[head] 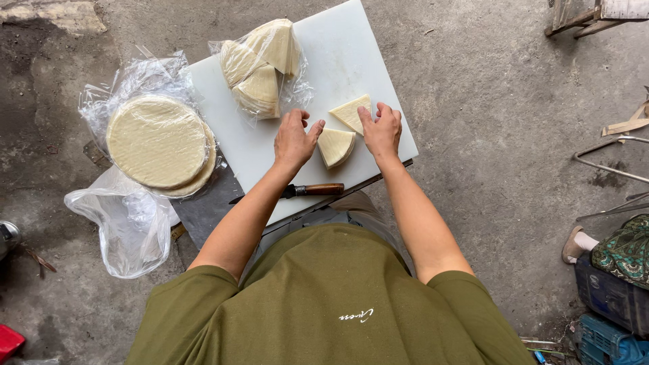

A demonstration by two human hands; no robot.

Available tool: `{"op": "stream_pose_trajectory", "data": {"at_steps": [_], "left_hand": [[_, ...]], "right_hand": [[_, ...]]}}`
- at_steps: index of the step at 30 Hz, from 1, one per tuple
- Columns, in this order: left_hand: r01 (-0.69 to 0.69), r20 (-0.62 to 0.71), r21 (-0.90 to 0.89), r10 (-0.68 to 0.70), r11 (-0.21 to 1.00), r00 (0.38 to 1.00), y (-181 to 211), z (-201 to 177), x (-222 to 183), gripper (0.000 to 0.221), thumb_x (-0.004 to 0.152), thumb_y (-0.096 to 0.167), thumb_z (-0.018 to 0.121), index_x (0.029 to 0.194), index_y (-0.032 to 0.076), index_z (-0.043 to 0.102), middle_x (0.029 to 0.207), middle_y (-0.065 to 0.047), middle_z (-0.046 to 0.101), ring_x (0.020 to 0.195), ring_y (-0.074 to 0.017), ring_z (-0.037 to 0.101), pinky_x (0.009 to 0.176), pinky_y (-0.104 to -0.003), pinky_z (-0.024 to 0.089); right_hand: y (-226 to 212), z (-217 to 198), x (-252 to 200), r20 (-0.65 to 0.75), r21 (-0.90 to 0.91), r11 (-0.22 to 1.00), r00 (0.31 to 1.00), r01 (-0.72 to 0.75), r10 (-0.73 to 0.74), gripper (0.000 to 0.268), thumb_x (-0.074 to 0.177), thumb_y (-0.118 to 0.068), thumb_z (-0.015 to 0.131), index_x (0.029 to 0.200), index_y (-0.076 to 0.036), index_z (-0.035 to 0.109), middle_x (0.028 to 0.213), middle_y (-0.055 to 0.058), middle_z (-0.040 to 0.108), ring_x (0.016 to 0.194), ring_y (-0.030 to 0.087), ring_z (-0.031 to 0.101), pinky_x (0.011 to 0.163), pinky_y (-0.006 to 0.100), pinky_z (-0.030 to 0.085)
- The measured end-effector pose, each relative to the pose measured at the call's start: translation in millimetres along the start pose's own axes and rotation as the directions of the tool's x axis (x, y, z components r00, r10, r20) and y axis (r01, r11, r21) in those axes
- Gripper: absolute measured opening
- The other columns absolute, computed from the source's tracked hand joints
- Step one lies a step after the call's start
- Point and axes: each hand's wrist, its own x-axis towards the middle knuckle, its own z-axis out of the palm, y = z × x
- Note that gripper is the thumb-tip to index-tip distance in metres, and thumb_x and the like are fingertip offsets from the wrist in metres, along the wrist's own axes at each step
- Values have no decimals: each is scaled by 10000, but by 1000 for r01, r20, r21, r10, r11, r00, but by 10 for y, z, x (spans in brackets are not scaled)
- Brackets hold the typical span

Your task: The person cuts circular dough sheets into wedges using a knife, folds the wedges, and places them into a plastic bag, and then separates and folds individual whole dough sheets by hand.

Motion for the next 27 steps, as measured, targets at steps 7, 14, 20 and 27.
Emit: {"op": "stream_pose_trajectory", "data": {"at_steps": [7,14,20,27], "left_hand": [[-41,9,-52,41,998,999,-49,-68,-85,411,949,396,716,1144,41,644,1076,-125,670,868,-251,684,767,-418,553],[-49,-8,-89,48,995,999,-105,-151,-173,394,961,377,710,1147,35,646,1081,-125,655,882,-236,683,774,-403,556],[-110,-41,-147,105,983,994,-141,-103,-160,375,970,351,714,1147,27,644,1084,-127,655,905,-239,674,793,-403,554],[0,58,-428,27,904,998,52,-54,83,529,946,315,754,1296,-7,523,1168,-147,642,1042,-233,681,869,-353,599]], "right_hand": [[108,349,326,85,-44,995,993,-84,88,571,836,-370,799,1259,-31,619,1226,173,591,1164,354,587,1017,468,478],[148,370,507,155,-95,994,986,-45,60,583,817,-341,825,1238,-19,579,1173,196,672,1122,343,649,994,441,503],[-6,250,325,184,-20,990,974,141,-135,435,900,-274,747,1195,-27,545,1104,180,715,1063,360,679,957,467,521],[-341,-121,103,176,289,953,973,93,-148,417,932,-220,742,1221,-21,517,1122,129,704,1028,221,701,898,357,576]]}}
